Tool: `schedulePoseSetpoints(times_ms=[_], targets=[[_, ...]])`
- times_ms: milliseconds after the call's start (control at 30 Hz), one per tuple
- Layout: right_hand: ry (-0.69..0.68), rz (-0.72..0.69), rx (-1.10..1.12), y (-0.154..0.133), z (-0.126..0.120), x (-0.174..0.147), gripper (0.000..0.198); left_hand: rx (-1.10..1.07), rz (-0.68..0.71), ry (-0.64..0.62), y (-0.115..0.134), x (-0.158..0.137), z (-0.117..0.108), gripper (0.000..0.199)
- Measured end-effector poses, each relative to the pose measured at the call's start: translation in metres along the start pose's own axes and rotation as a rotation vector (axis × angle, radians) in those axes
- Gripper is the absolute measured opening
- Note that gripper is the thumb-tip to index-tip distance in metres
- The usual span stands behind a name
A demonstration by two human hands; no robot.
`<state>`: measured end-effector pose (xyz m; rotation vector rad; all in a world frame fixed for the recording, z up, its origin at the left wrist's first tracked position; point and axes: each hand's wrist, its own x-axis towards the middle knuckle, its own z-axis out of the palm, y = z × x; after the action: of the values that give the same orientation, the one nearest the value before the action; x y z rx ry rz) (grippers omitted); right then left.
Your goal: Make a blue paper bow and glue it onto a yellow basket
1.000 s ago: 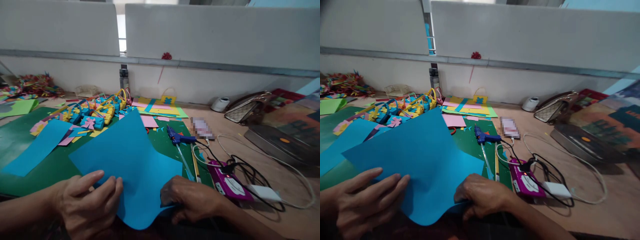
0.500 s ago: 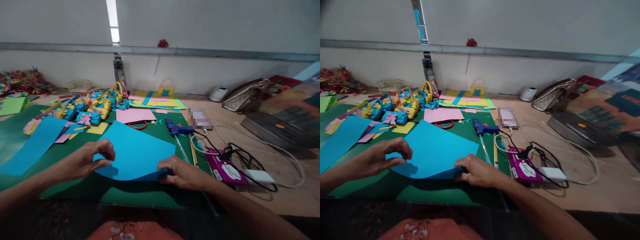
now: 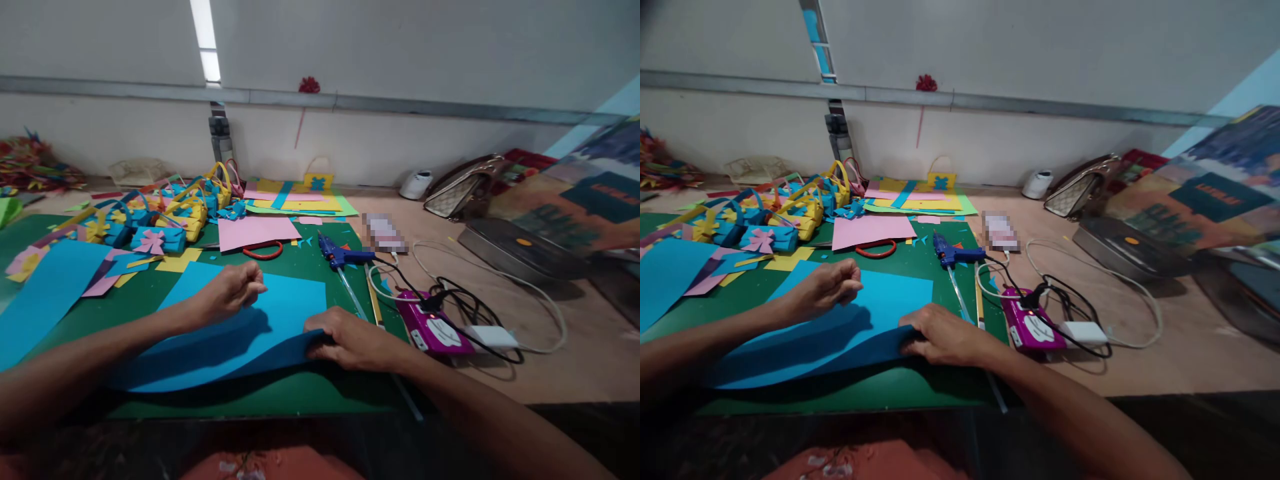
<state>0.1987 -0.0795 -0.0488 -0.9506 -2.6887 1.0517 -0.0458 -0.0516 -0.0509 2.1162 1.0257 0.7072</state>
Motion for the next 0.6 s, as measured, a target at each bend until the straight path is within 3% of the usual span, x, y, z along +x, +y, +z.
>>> schedulePoseSetpoints(times_ms=[133,267,367,433,600], targets=[[-0.01,0.003,-0.006,0.0,0.0,0.001,0.017,0.148,0.05,0.063,-0.003,0.0,0.002,0.027],[-0.002,0.013,0.021,0.0,-0.001,0.002,0.017,0.342,-0.025,0.094,-0.003,0.028,-0.009,0.04],[0.022,0.034,0.071,0.0,-0.002,0.003,0.018,0.405,-0.013,0.09,0.002,0.053,-0.022,0.022],[0.056,0.052,0.117,0.001,-0.002,0.003,0.018,0.394,0.015,0.075,0.009,0.056,-0.026,0.04],[0.16,0.094,0.168,0.002,0.002,0.004,0.018,0.276,-0.045,-0.286,0.035,0.014,-0.007,0.042]])
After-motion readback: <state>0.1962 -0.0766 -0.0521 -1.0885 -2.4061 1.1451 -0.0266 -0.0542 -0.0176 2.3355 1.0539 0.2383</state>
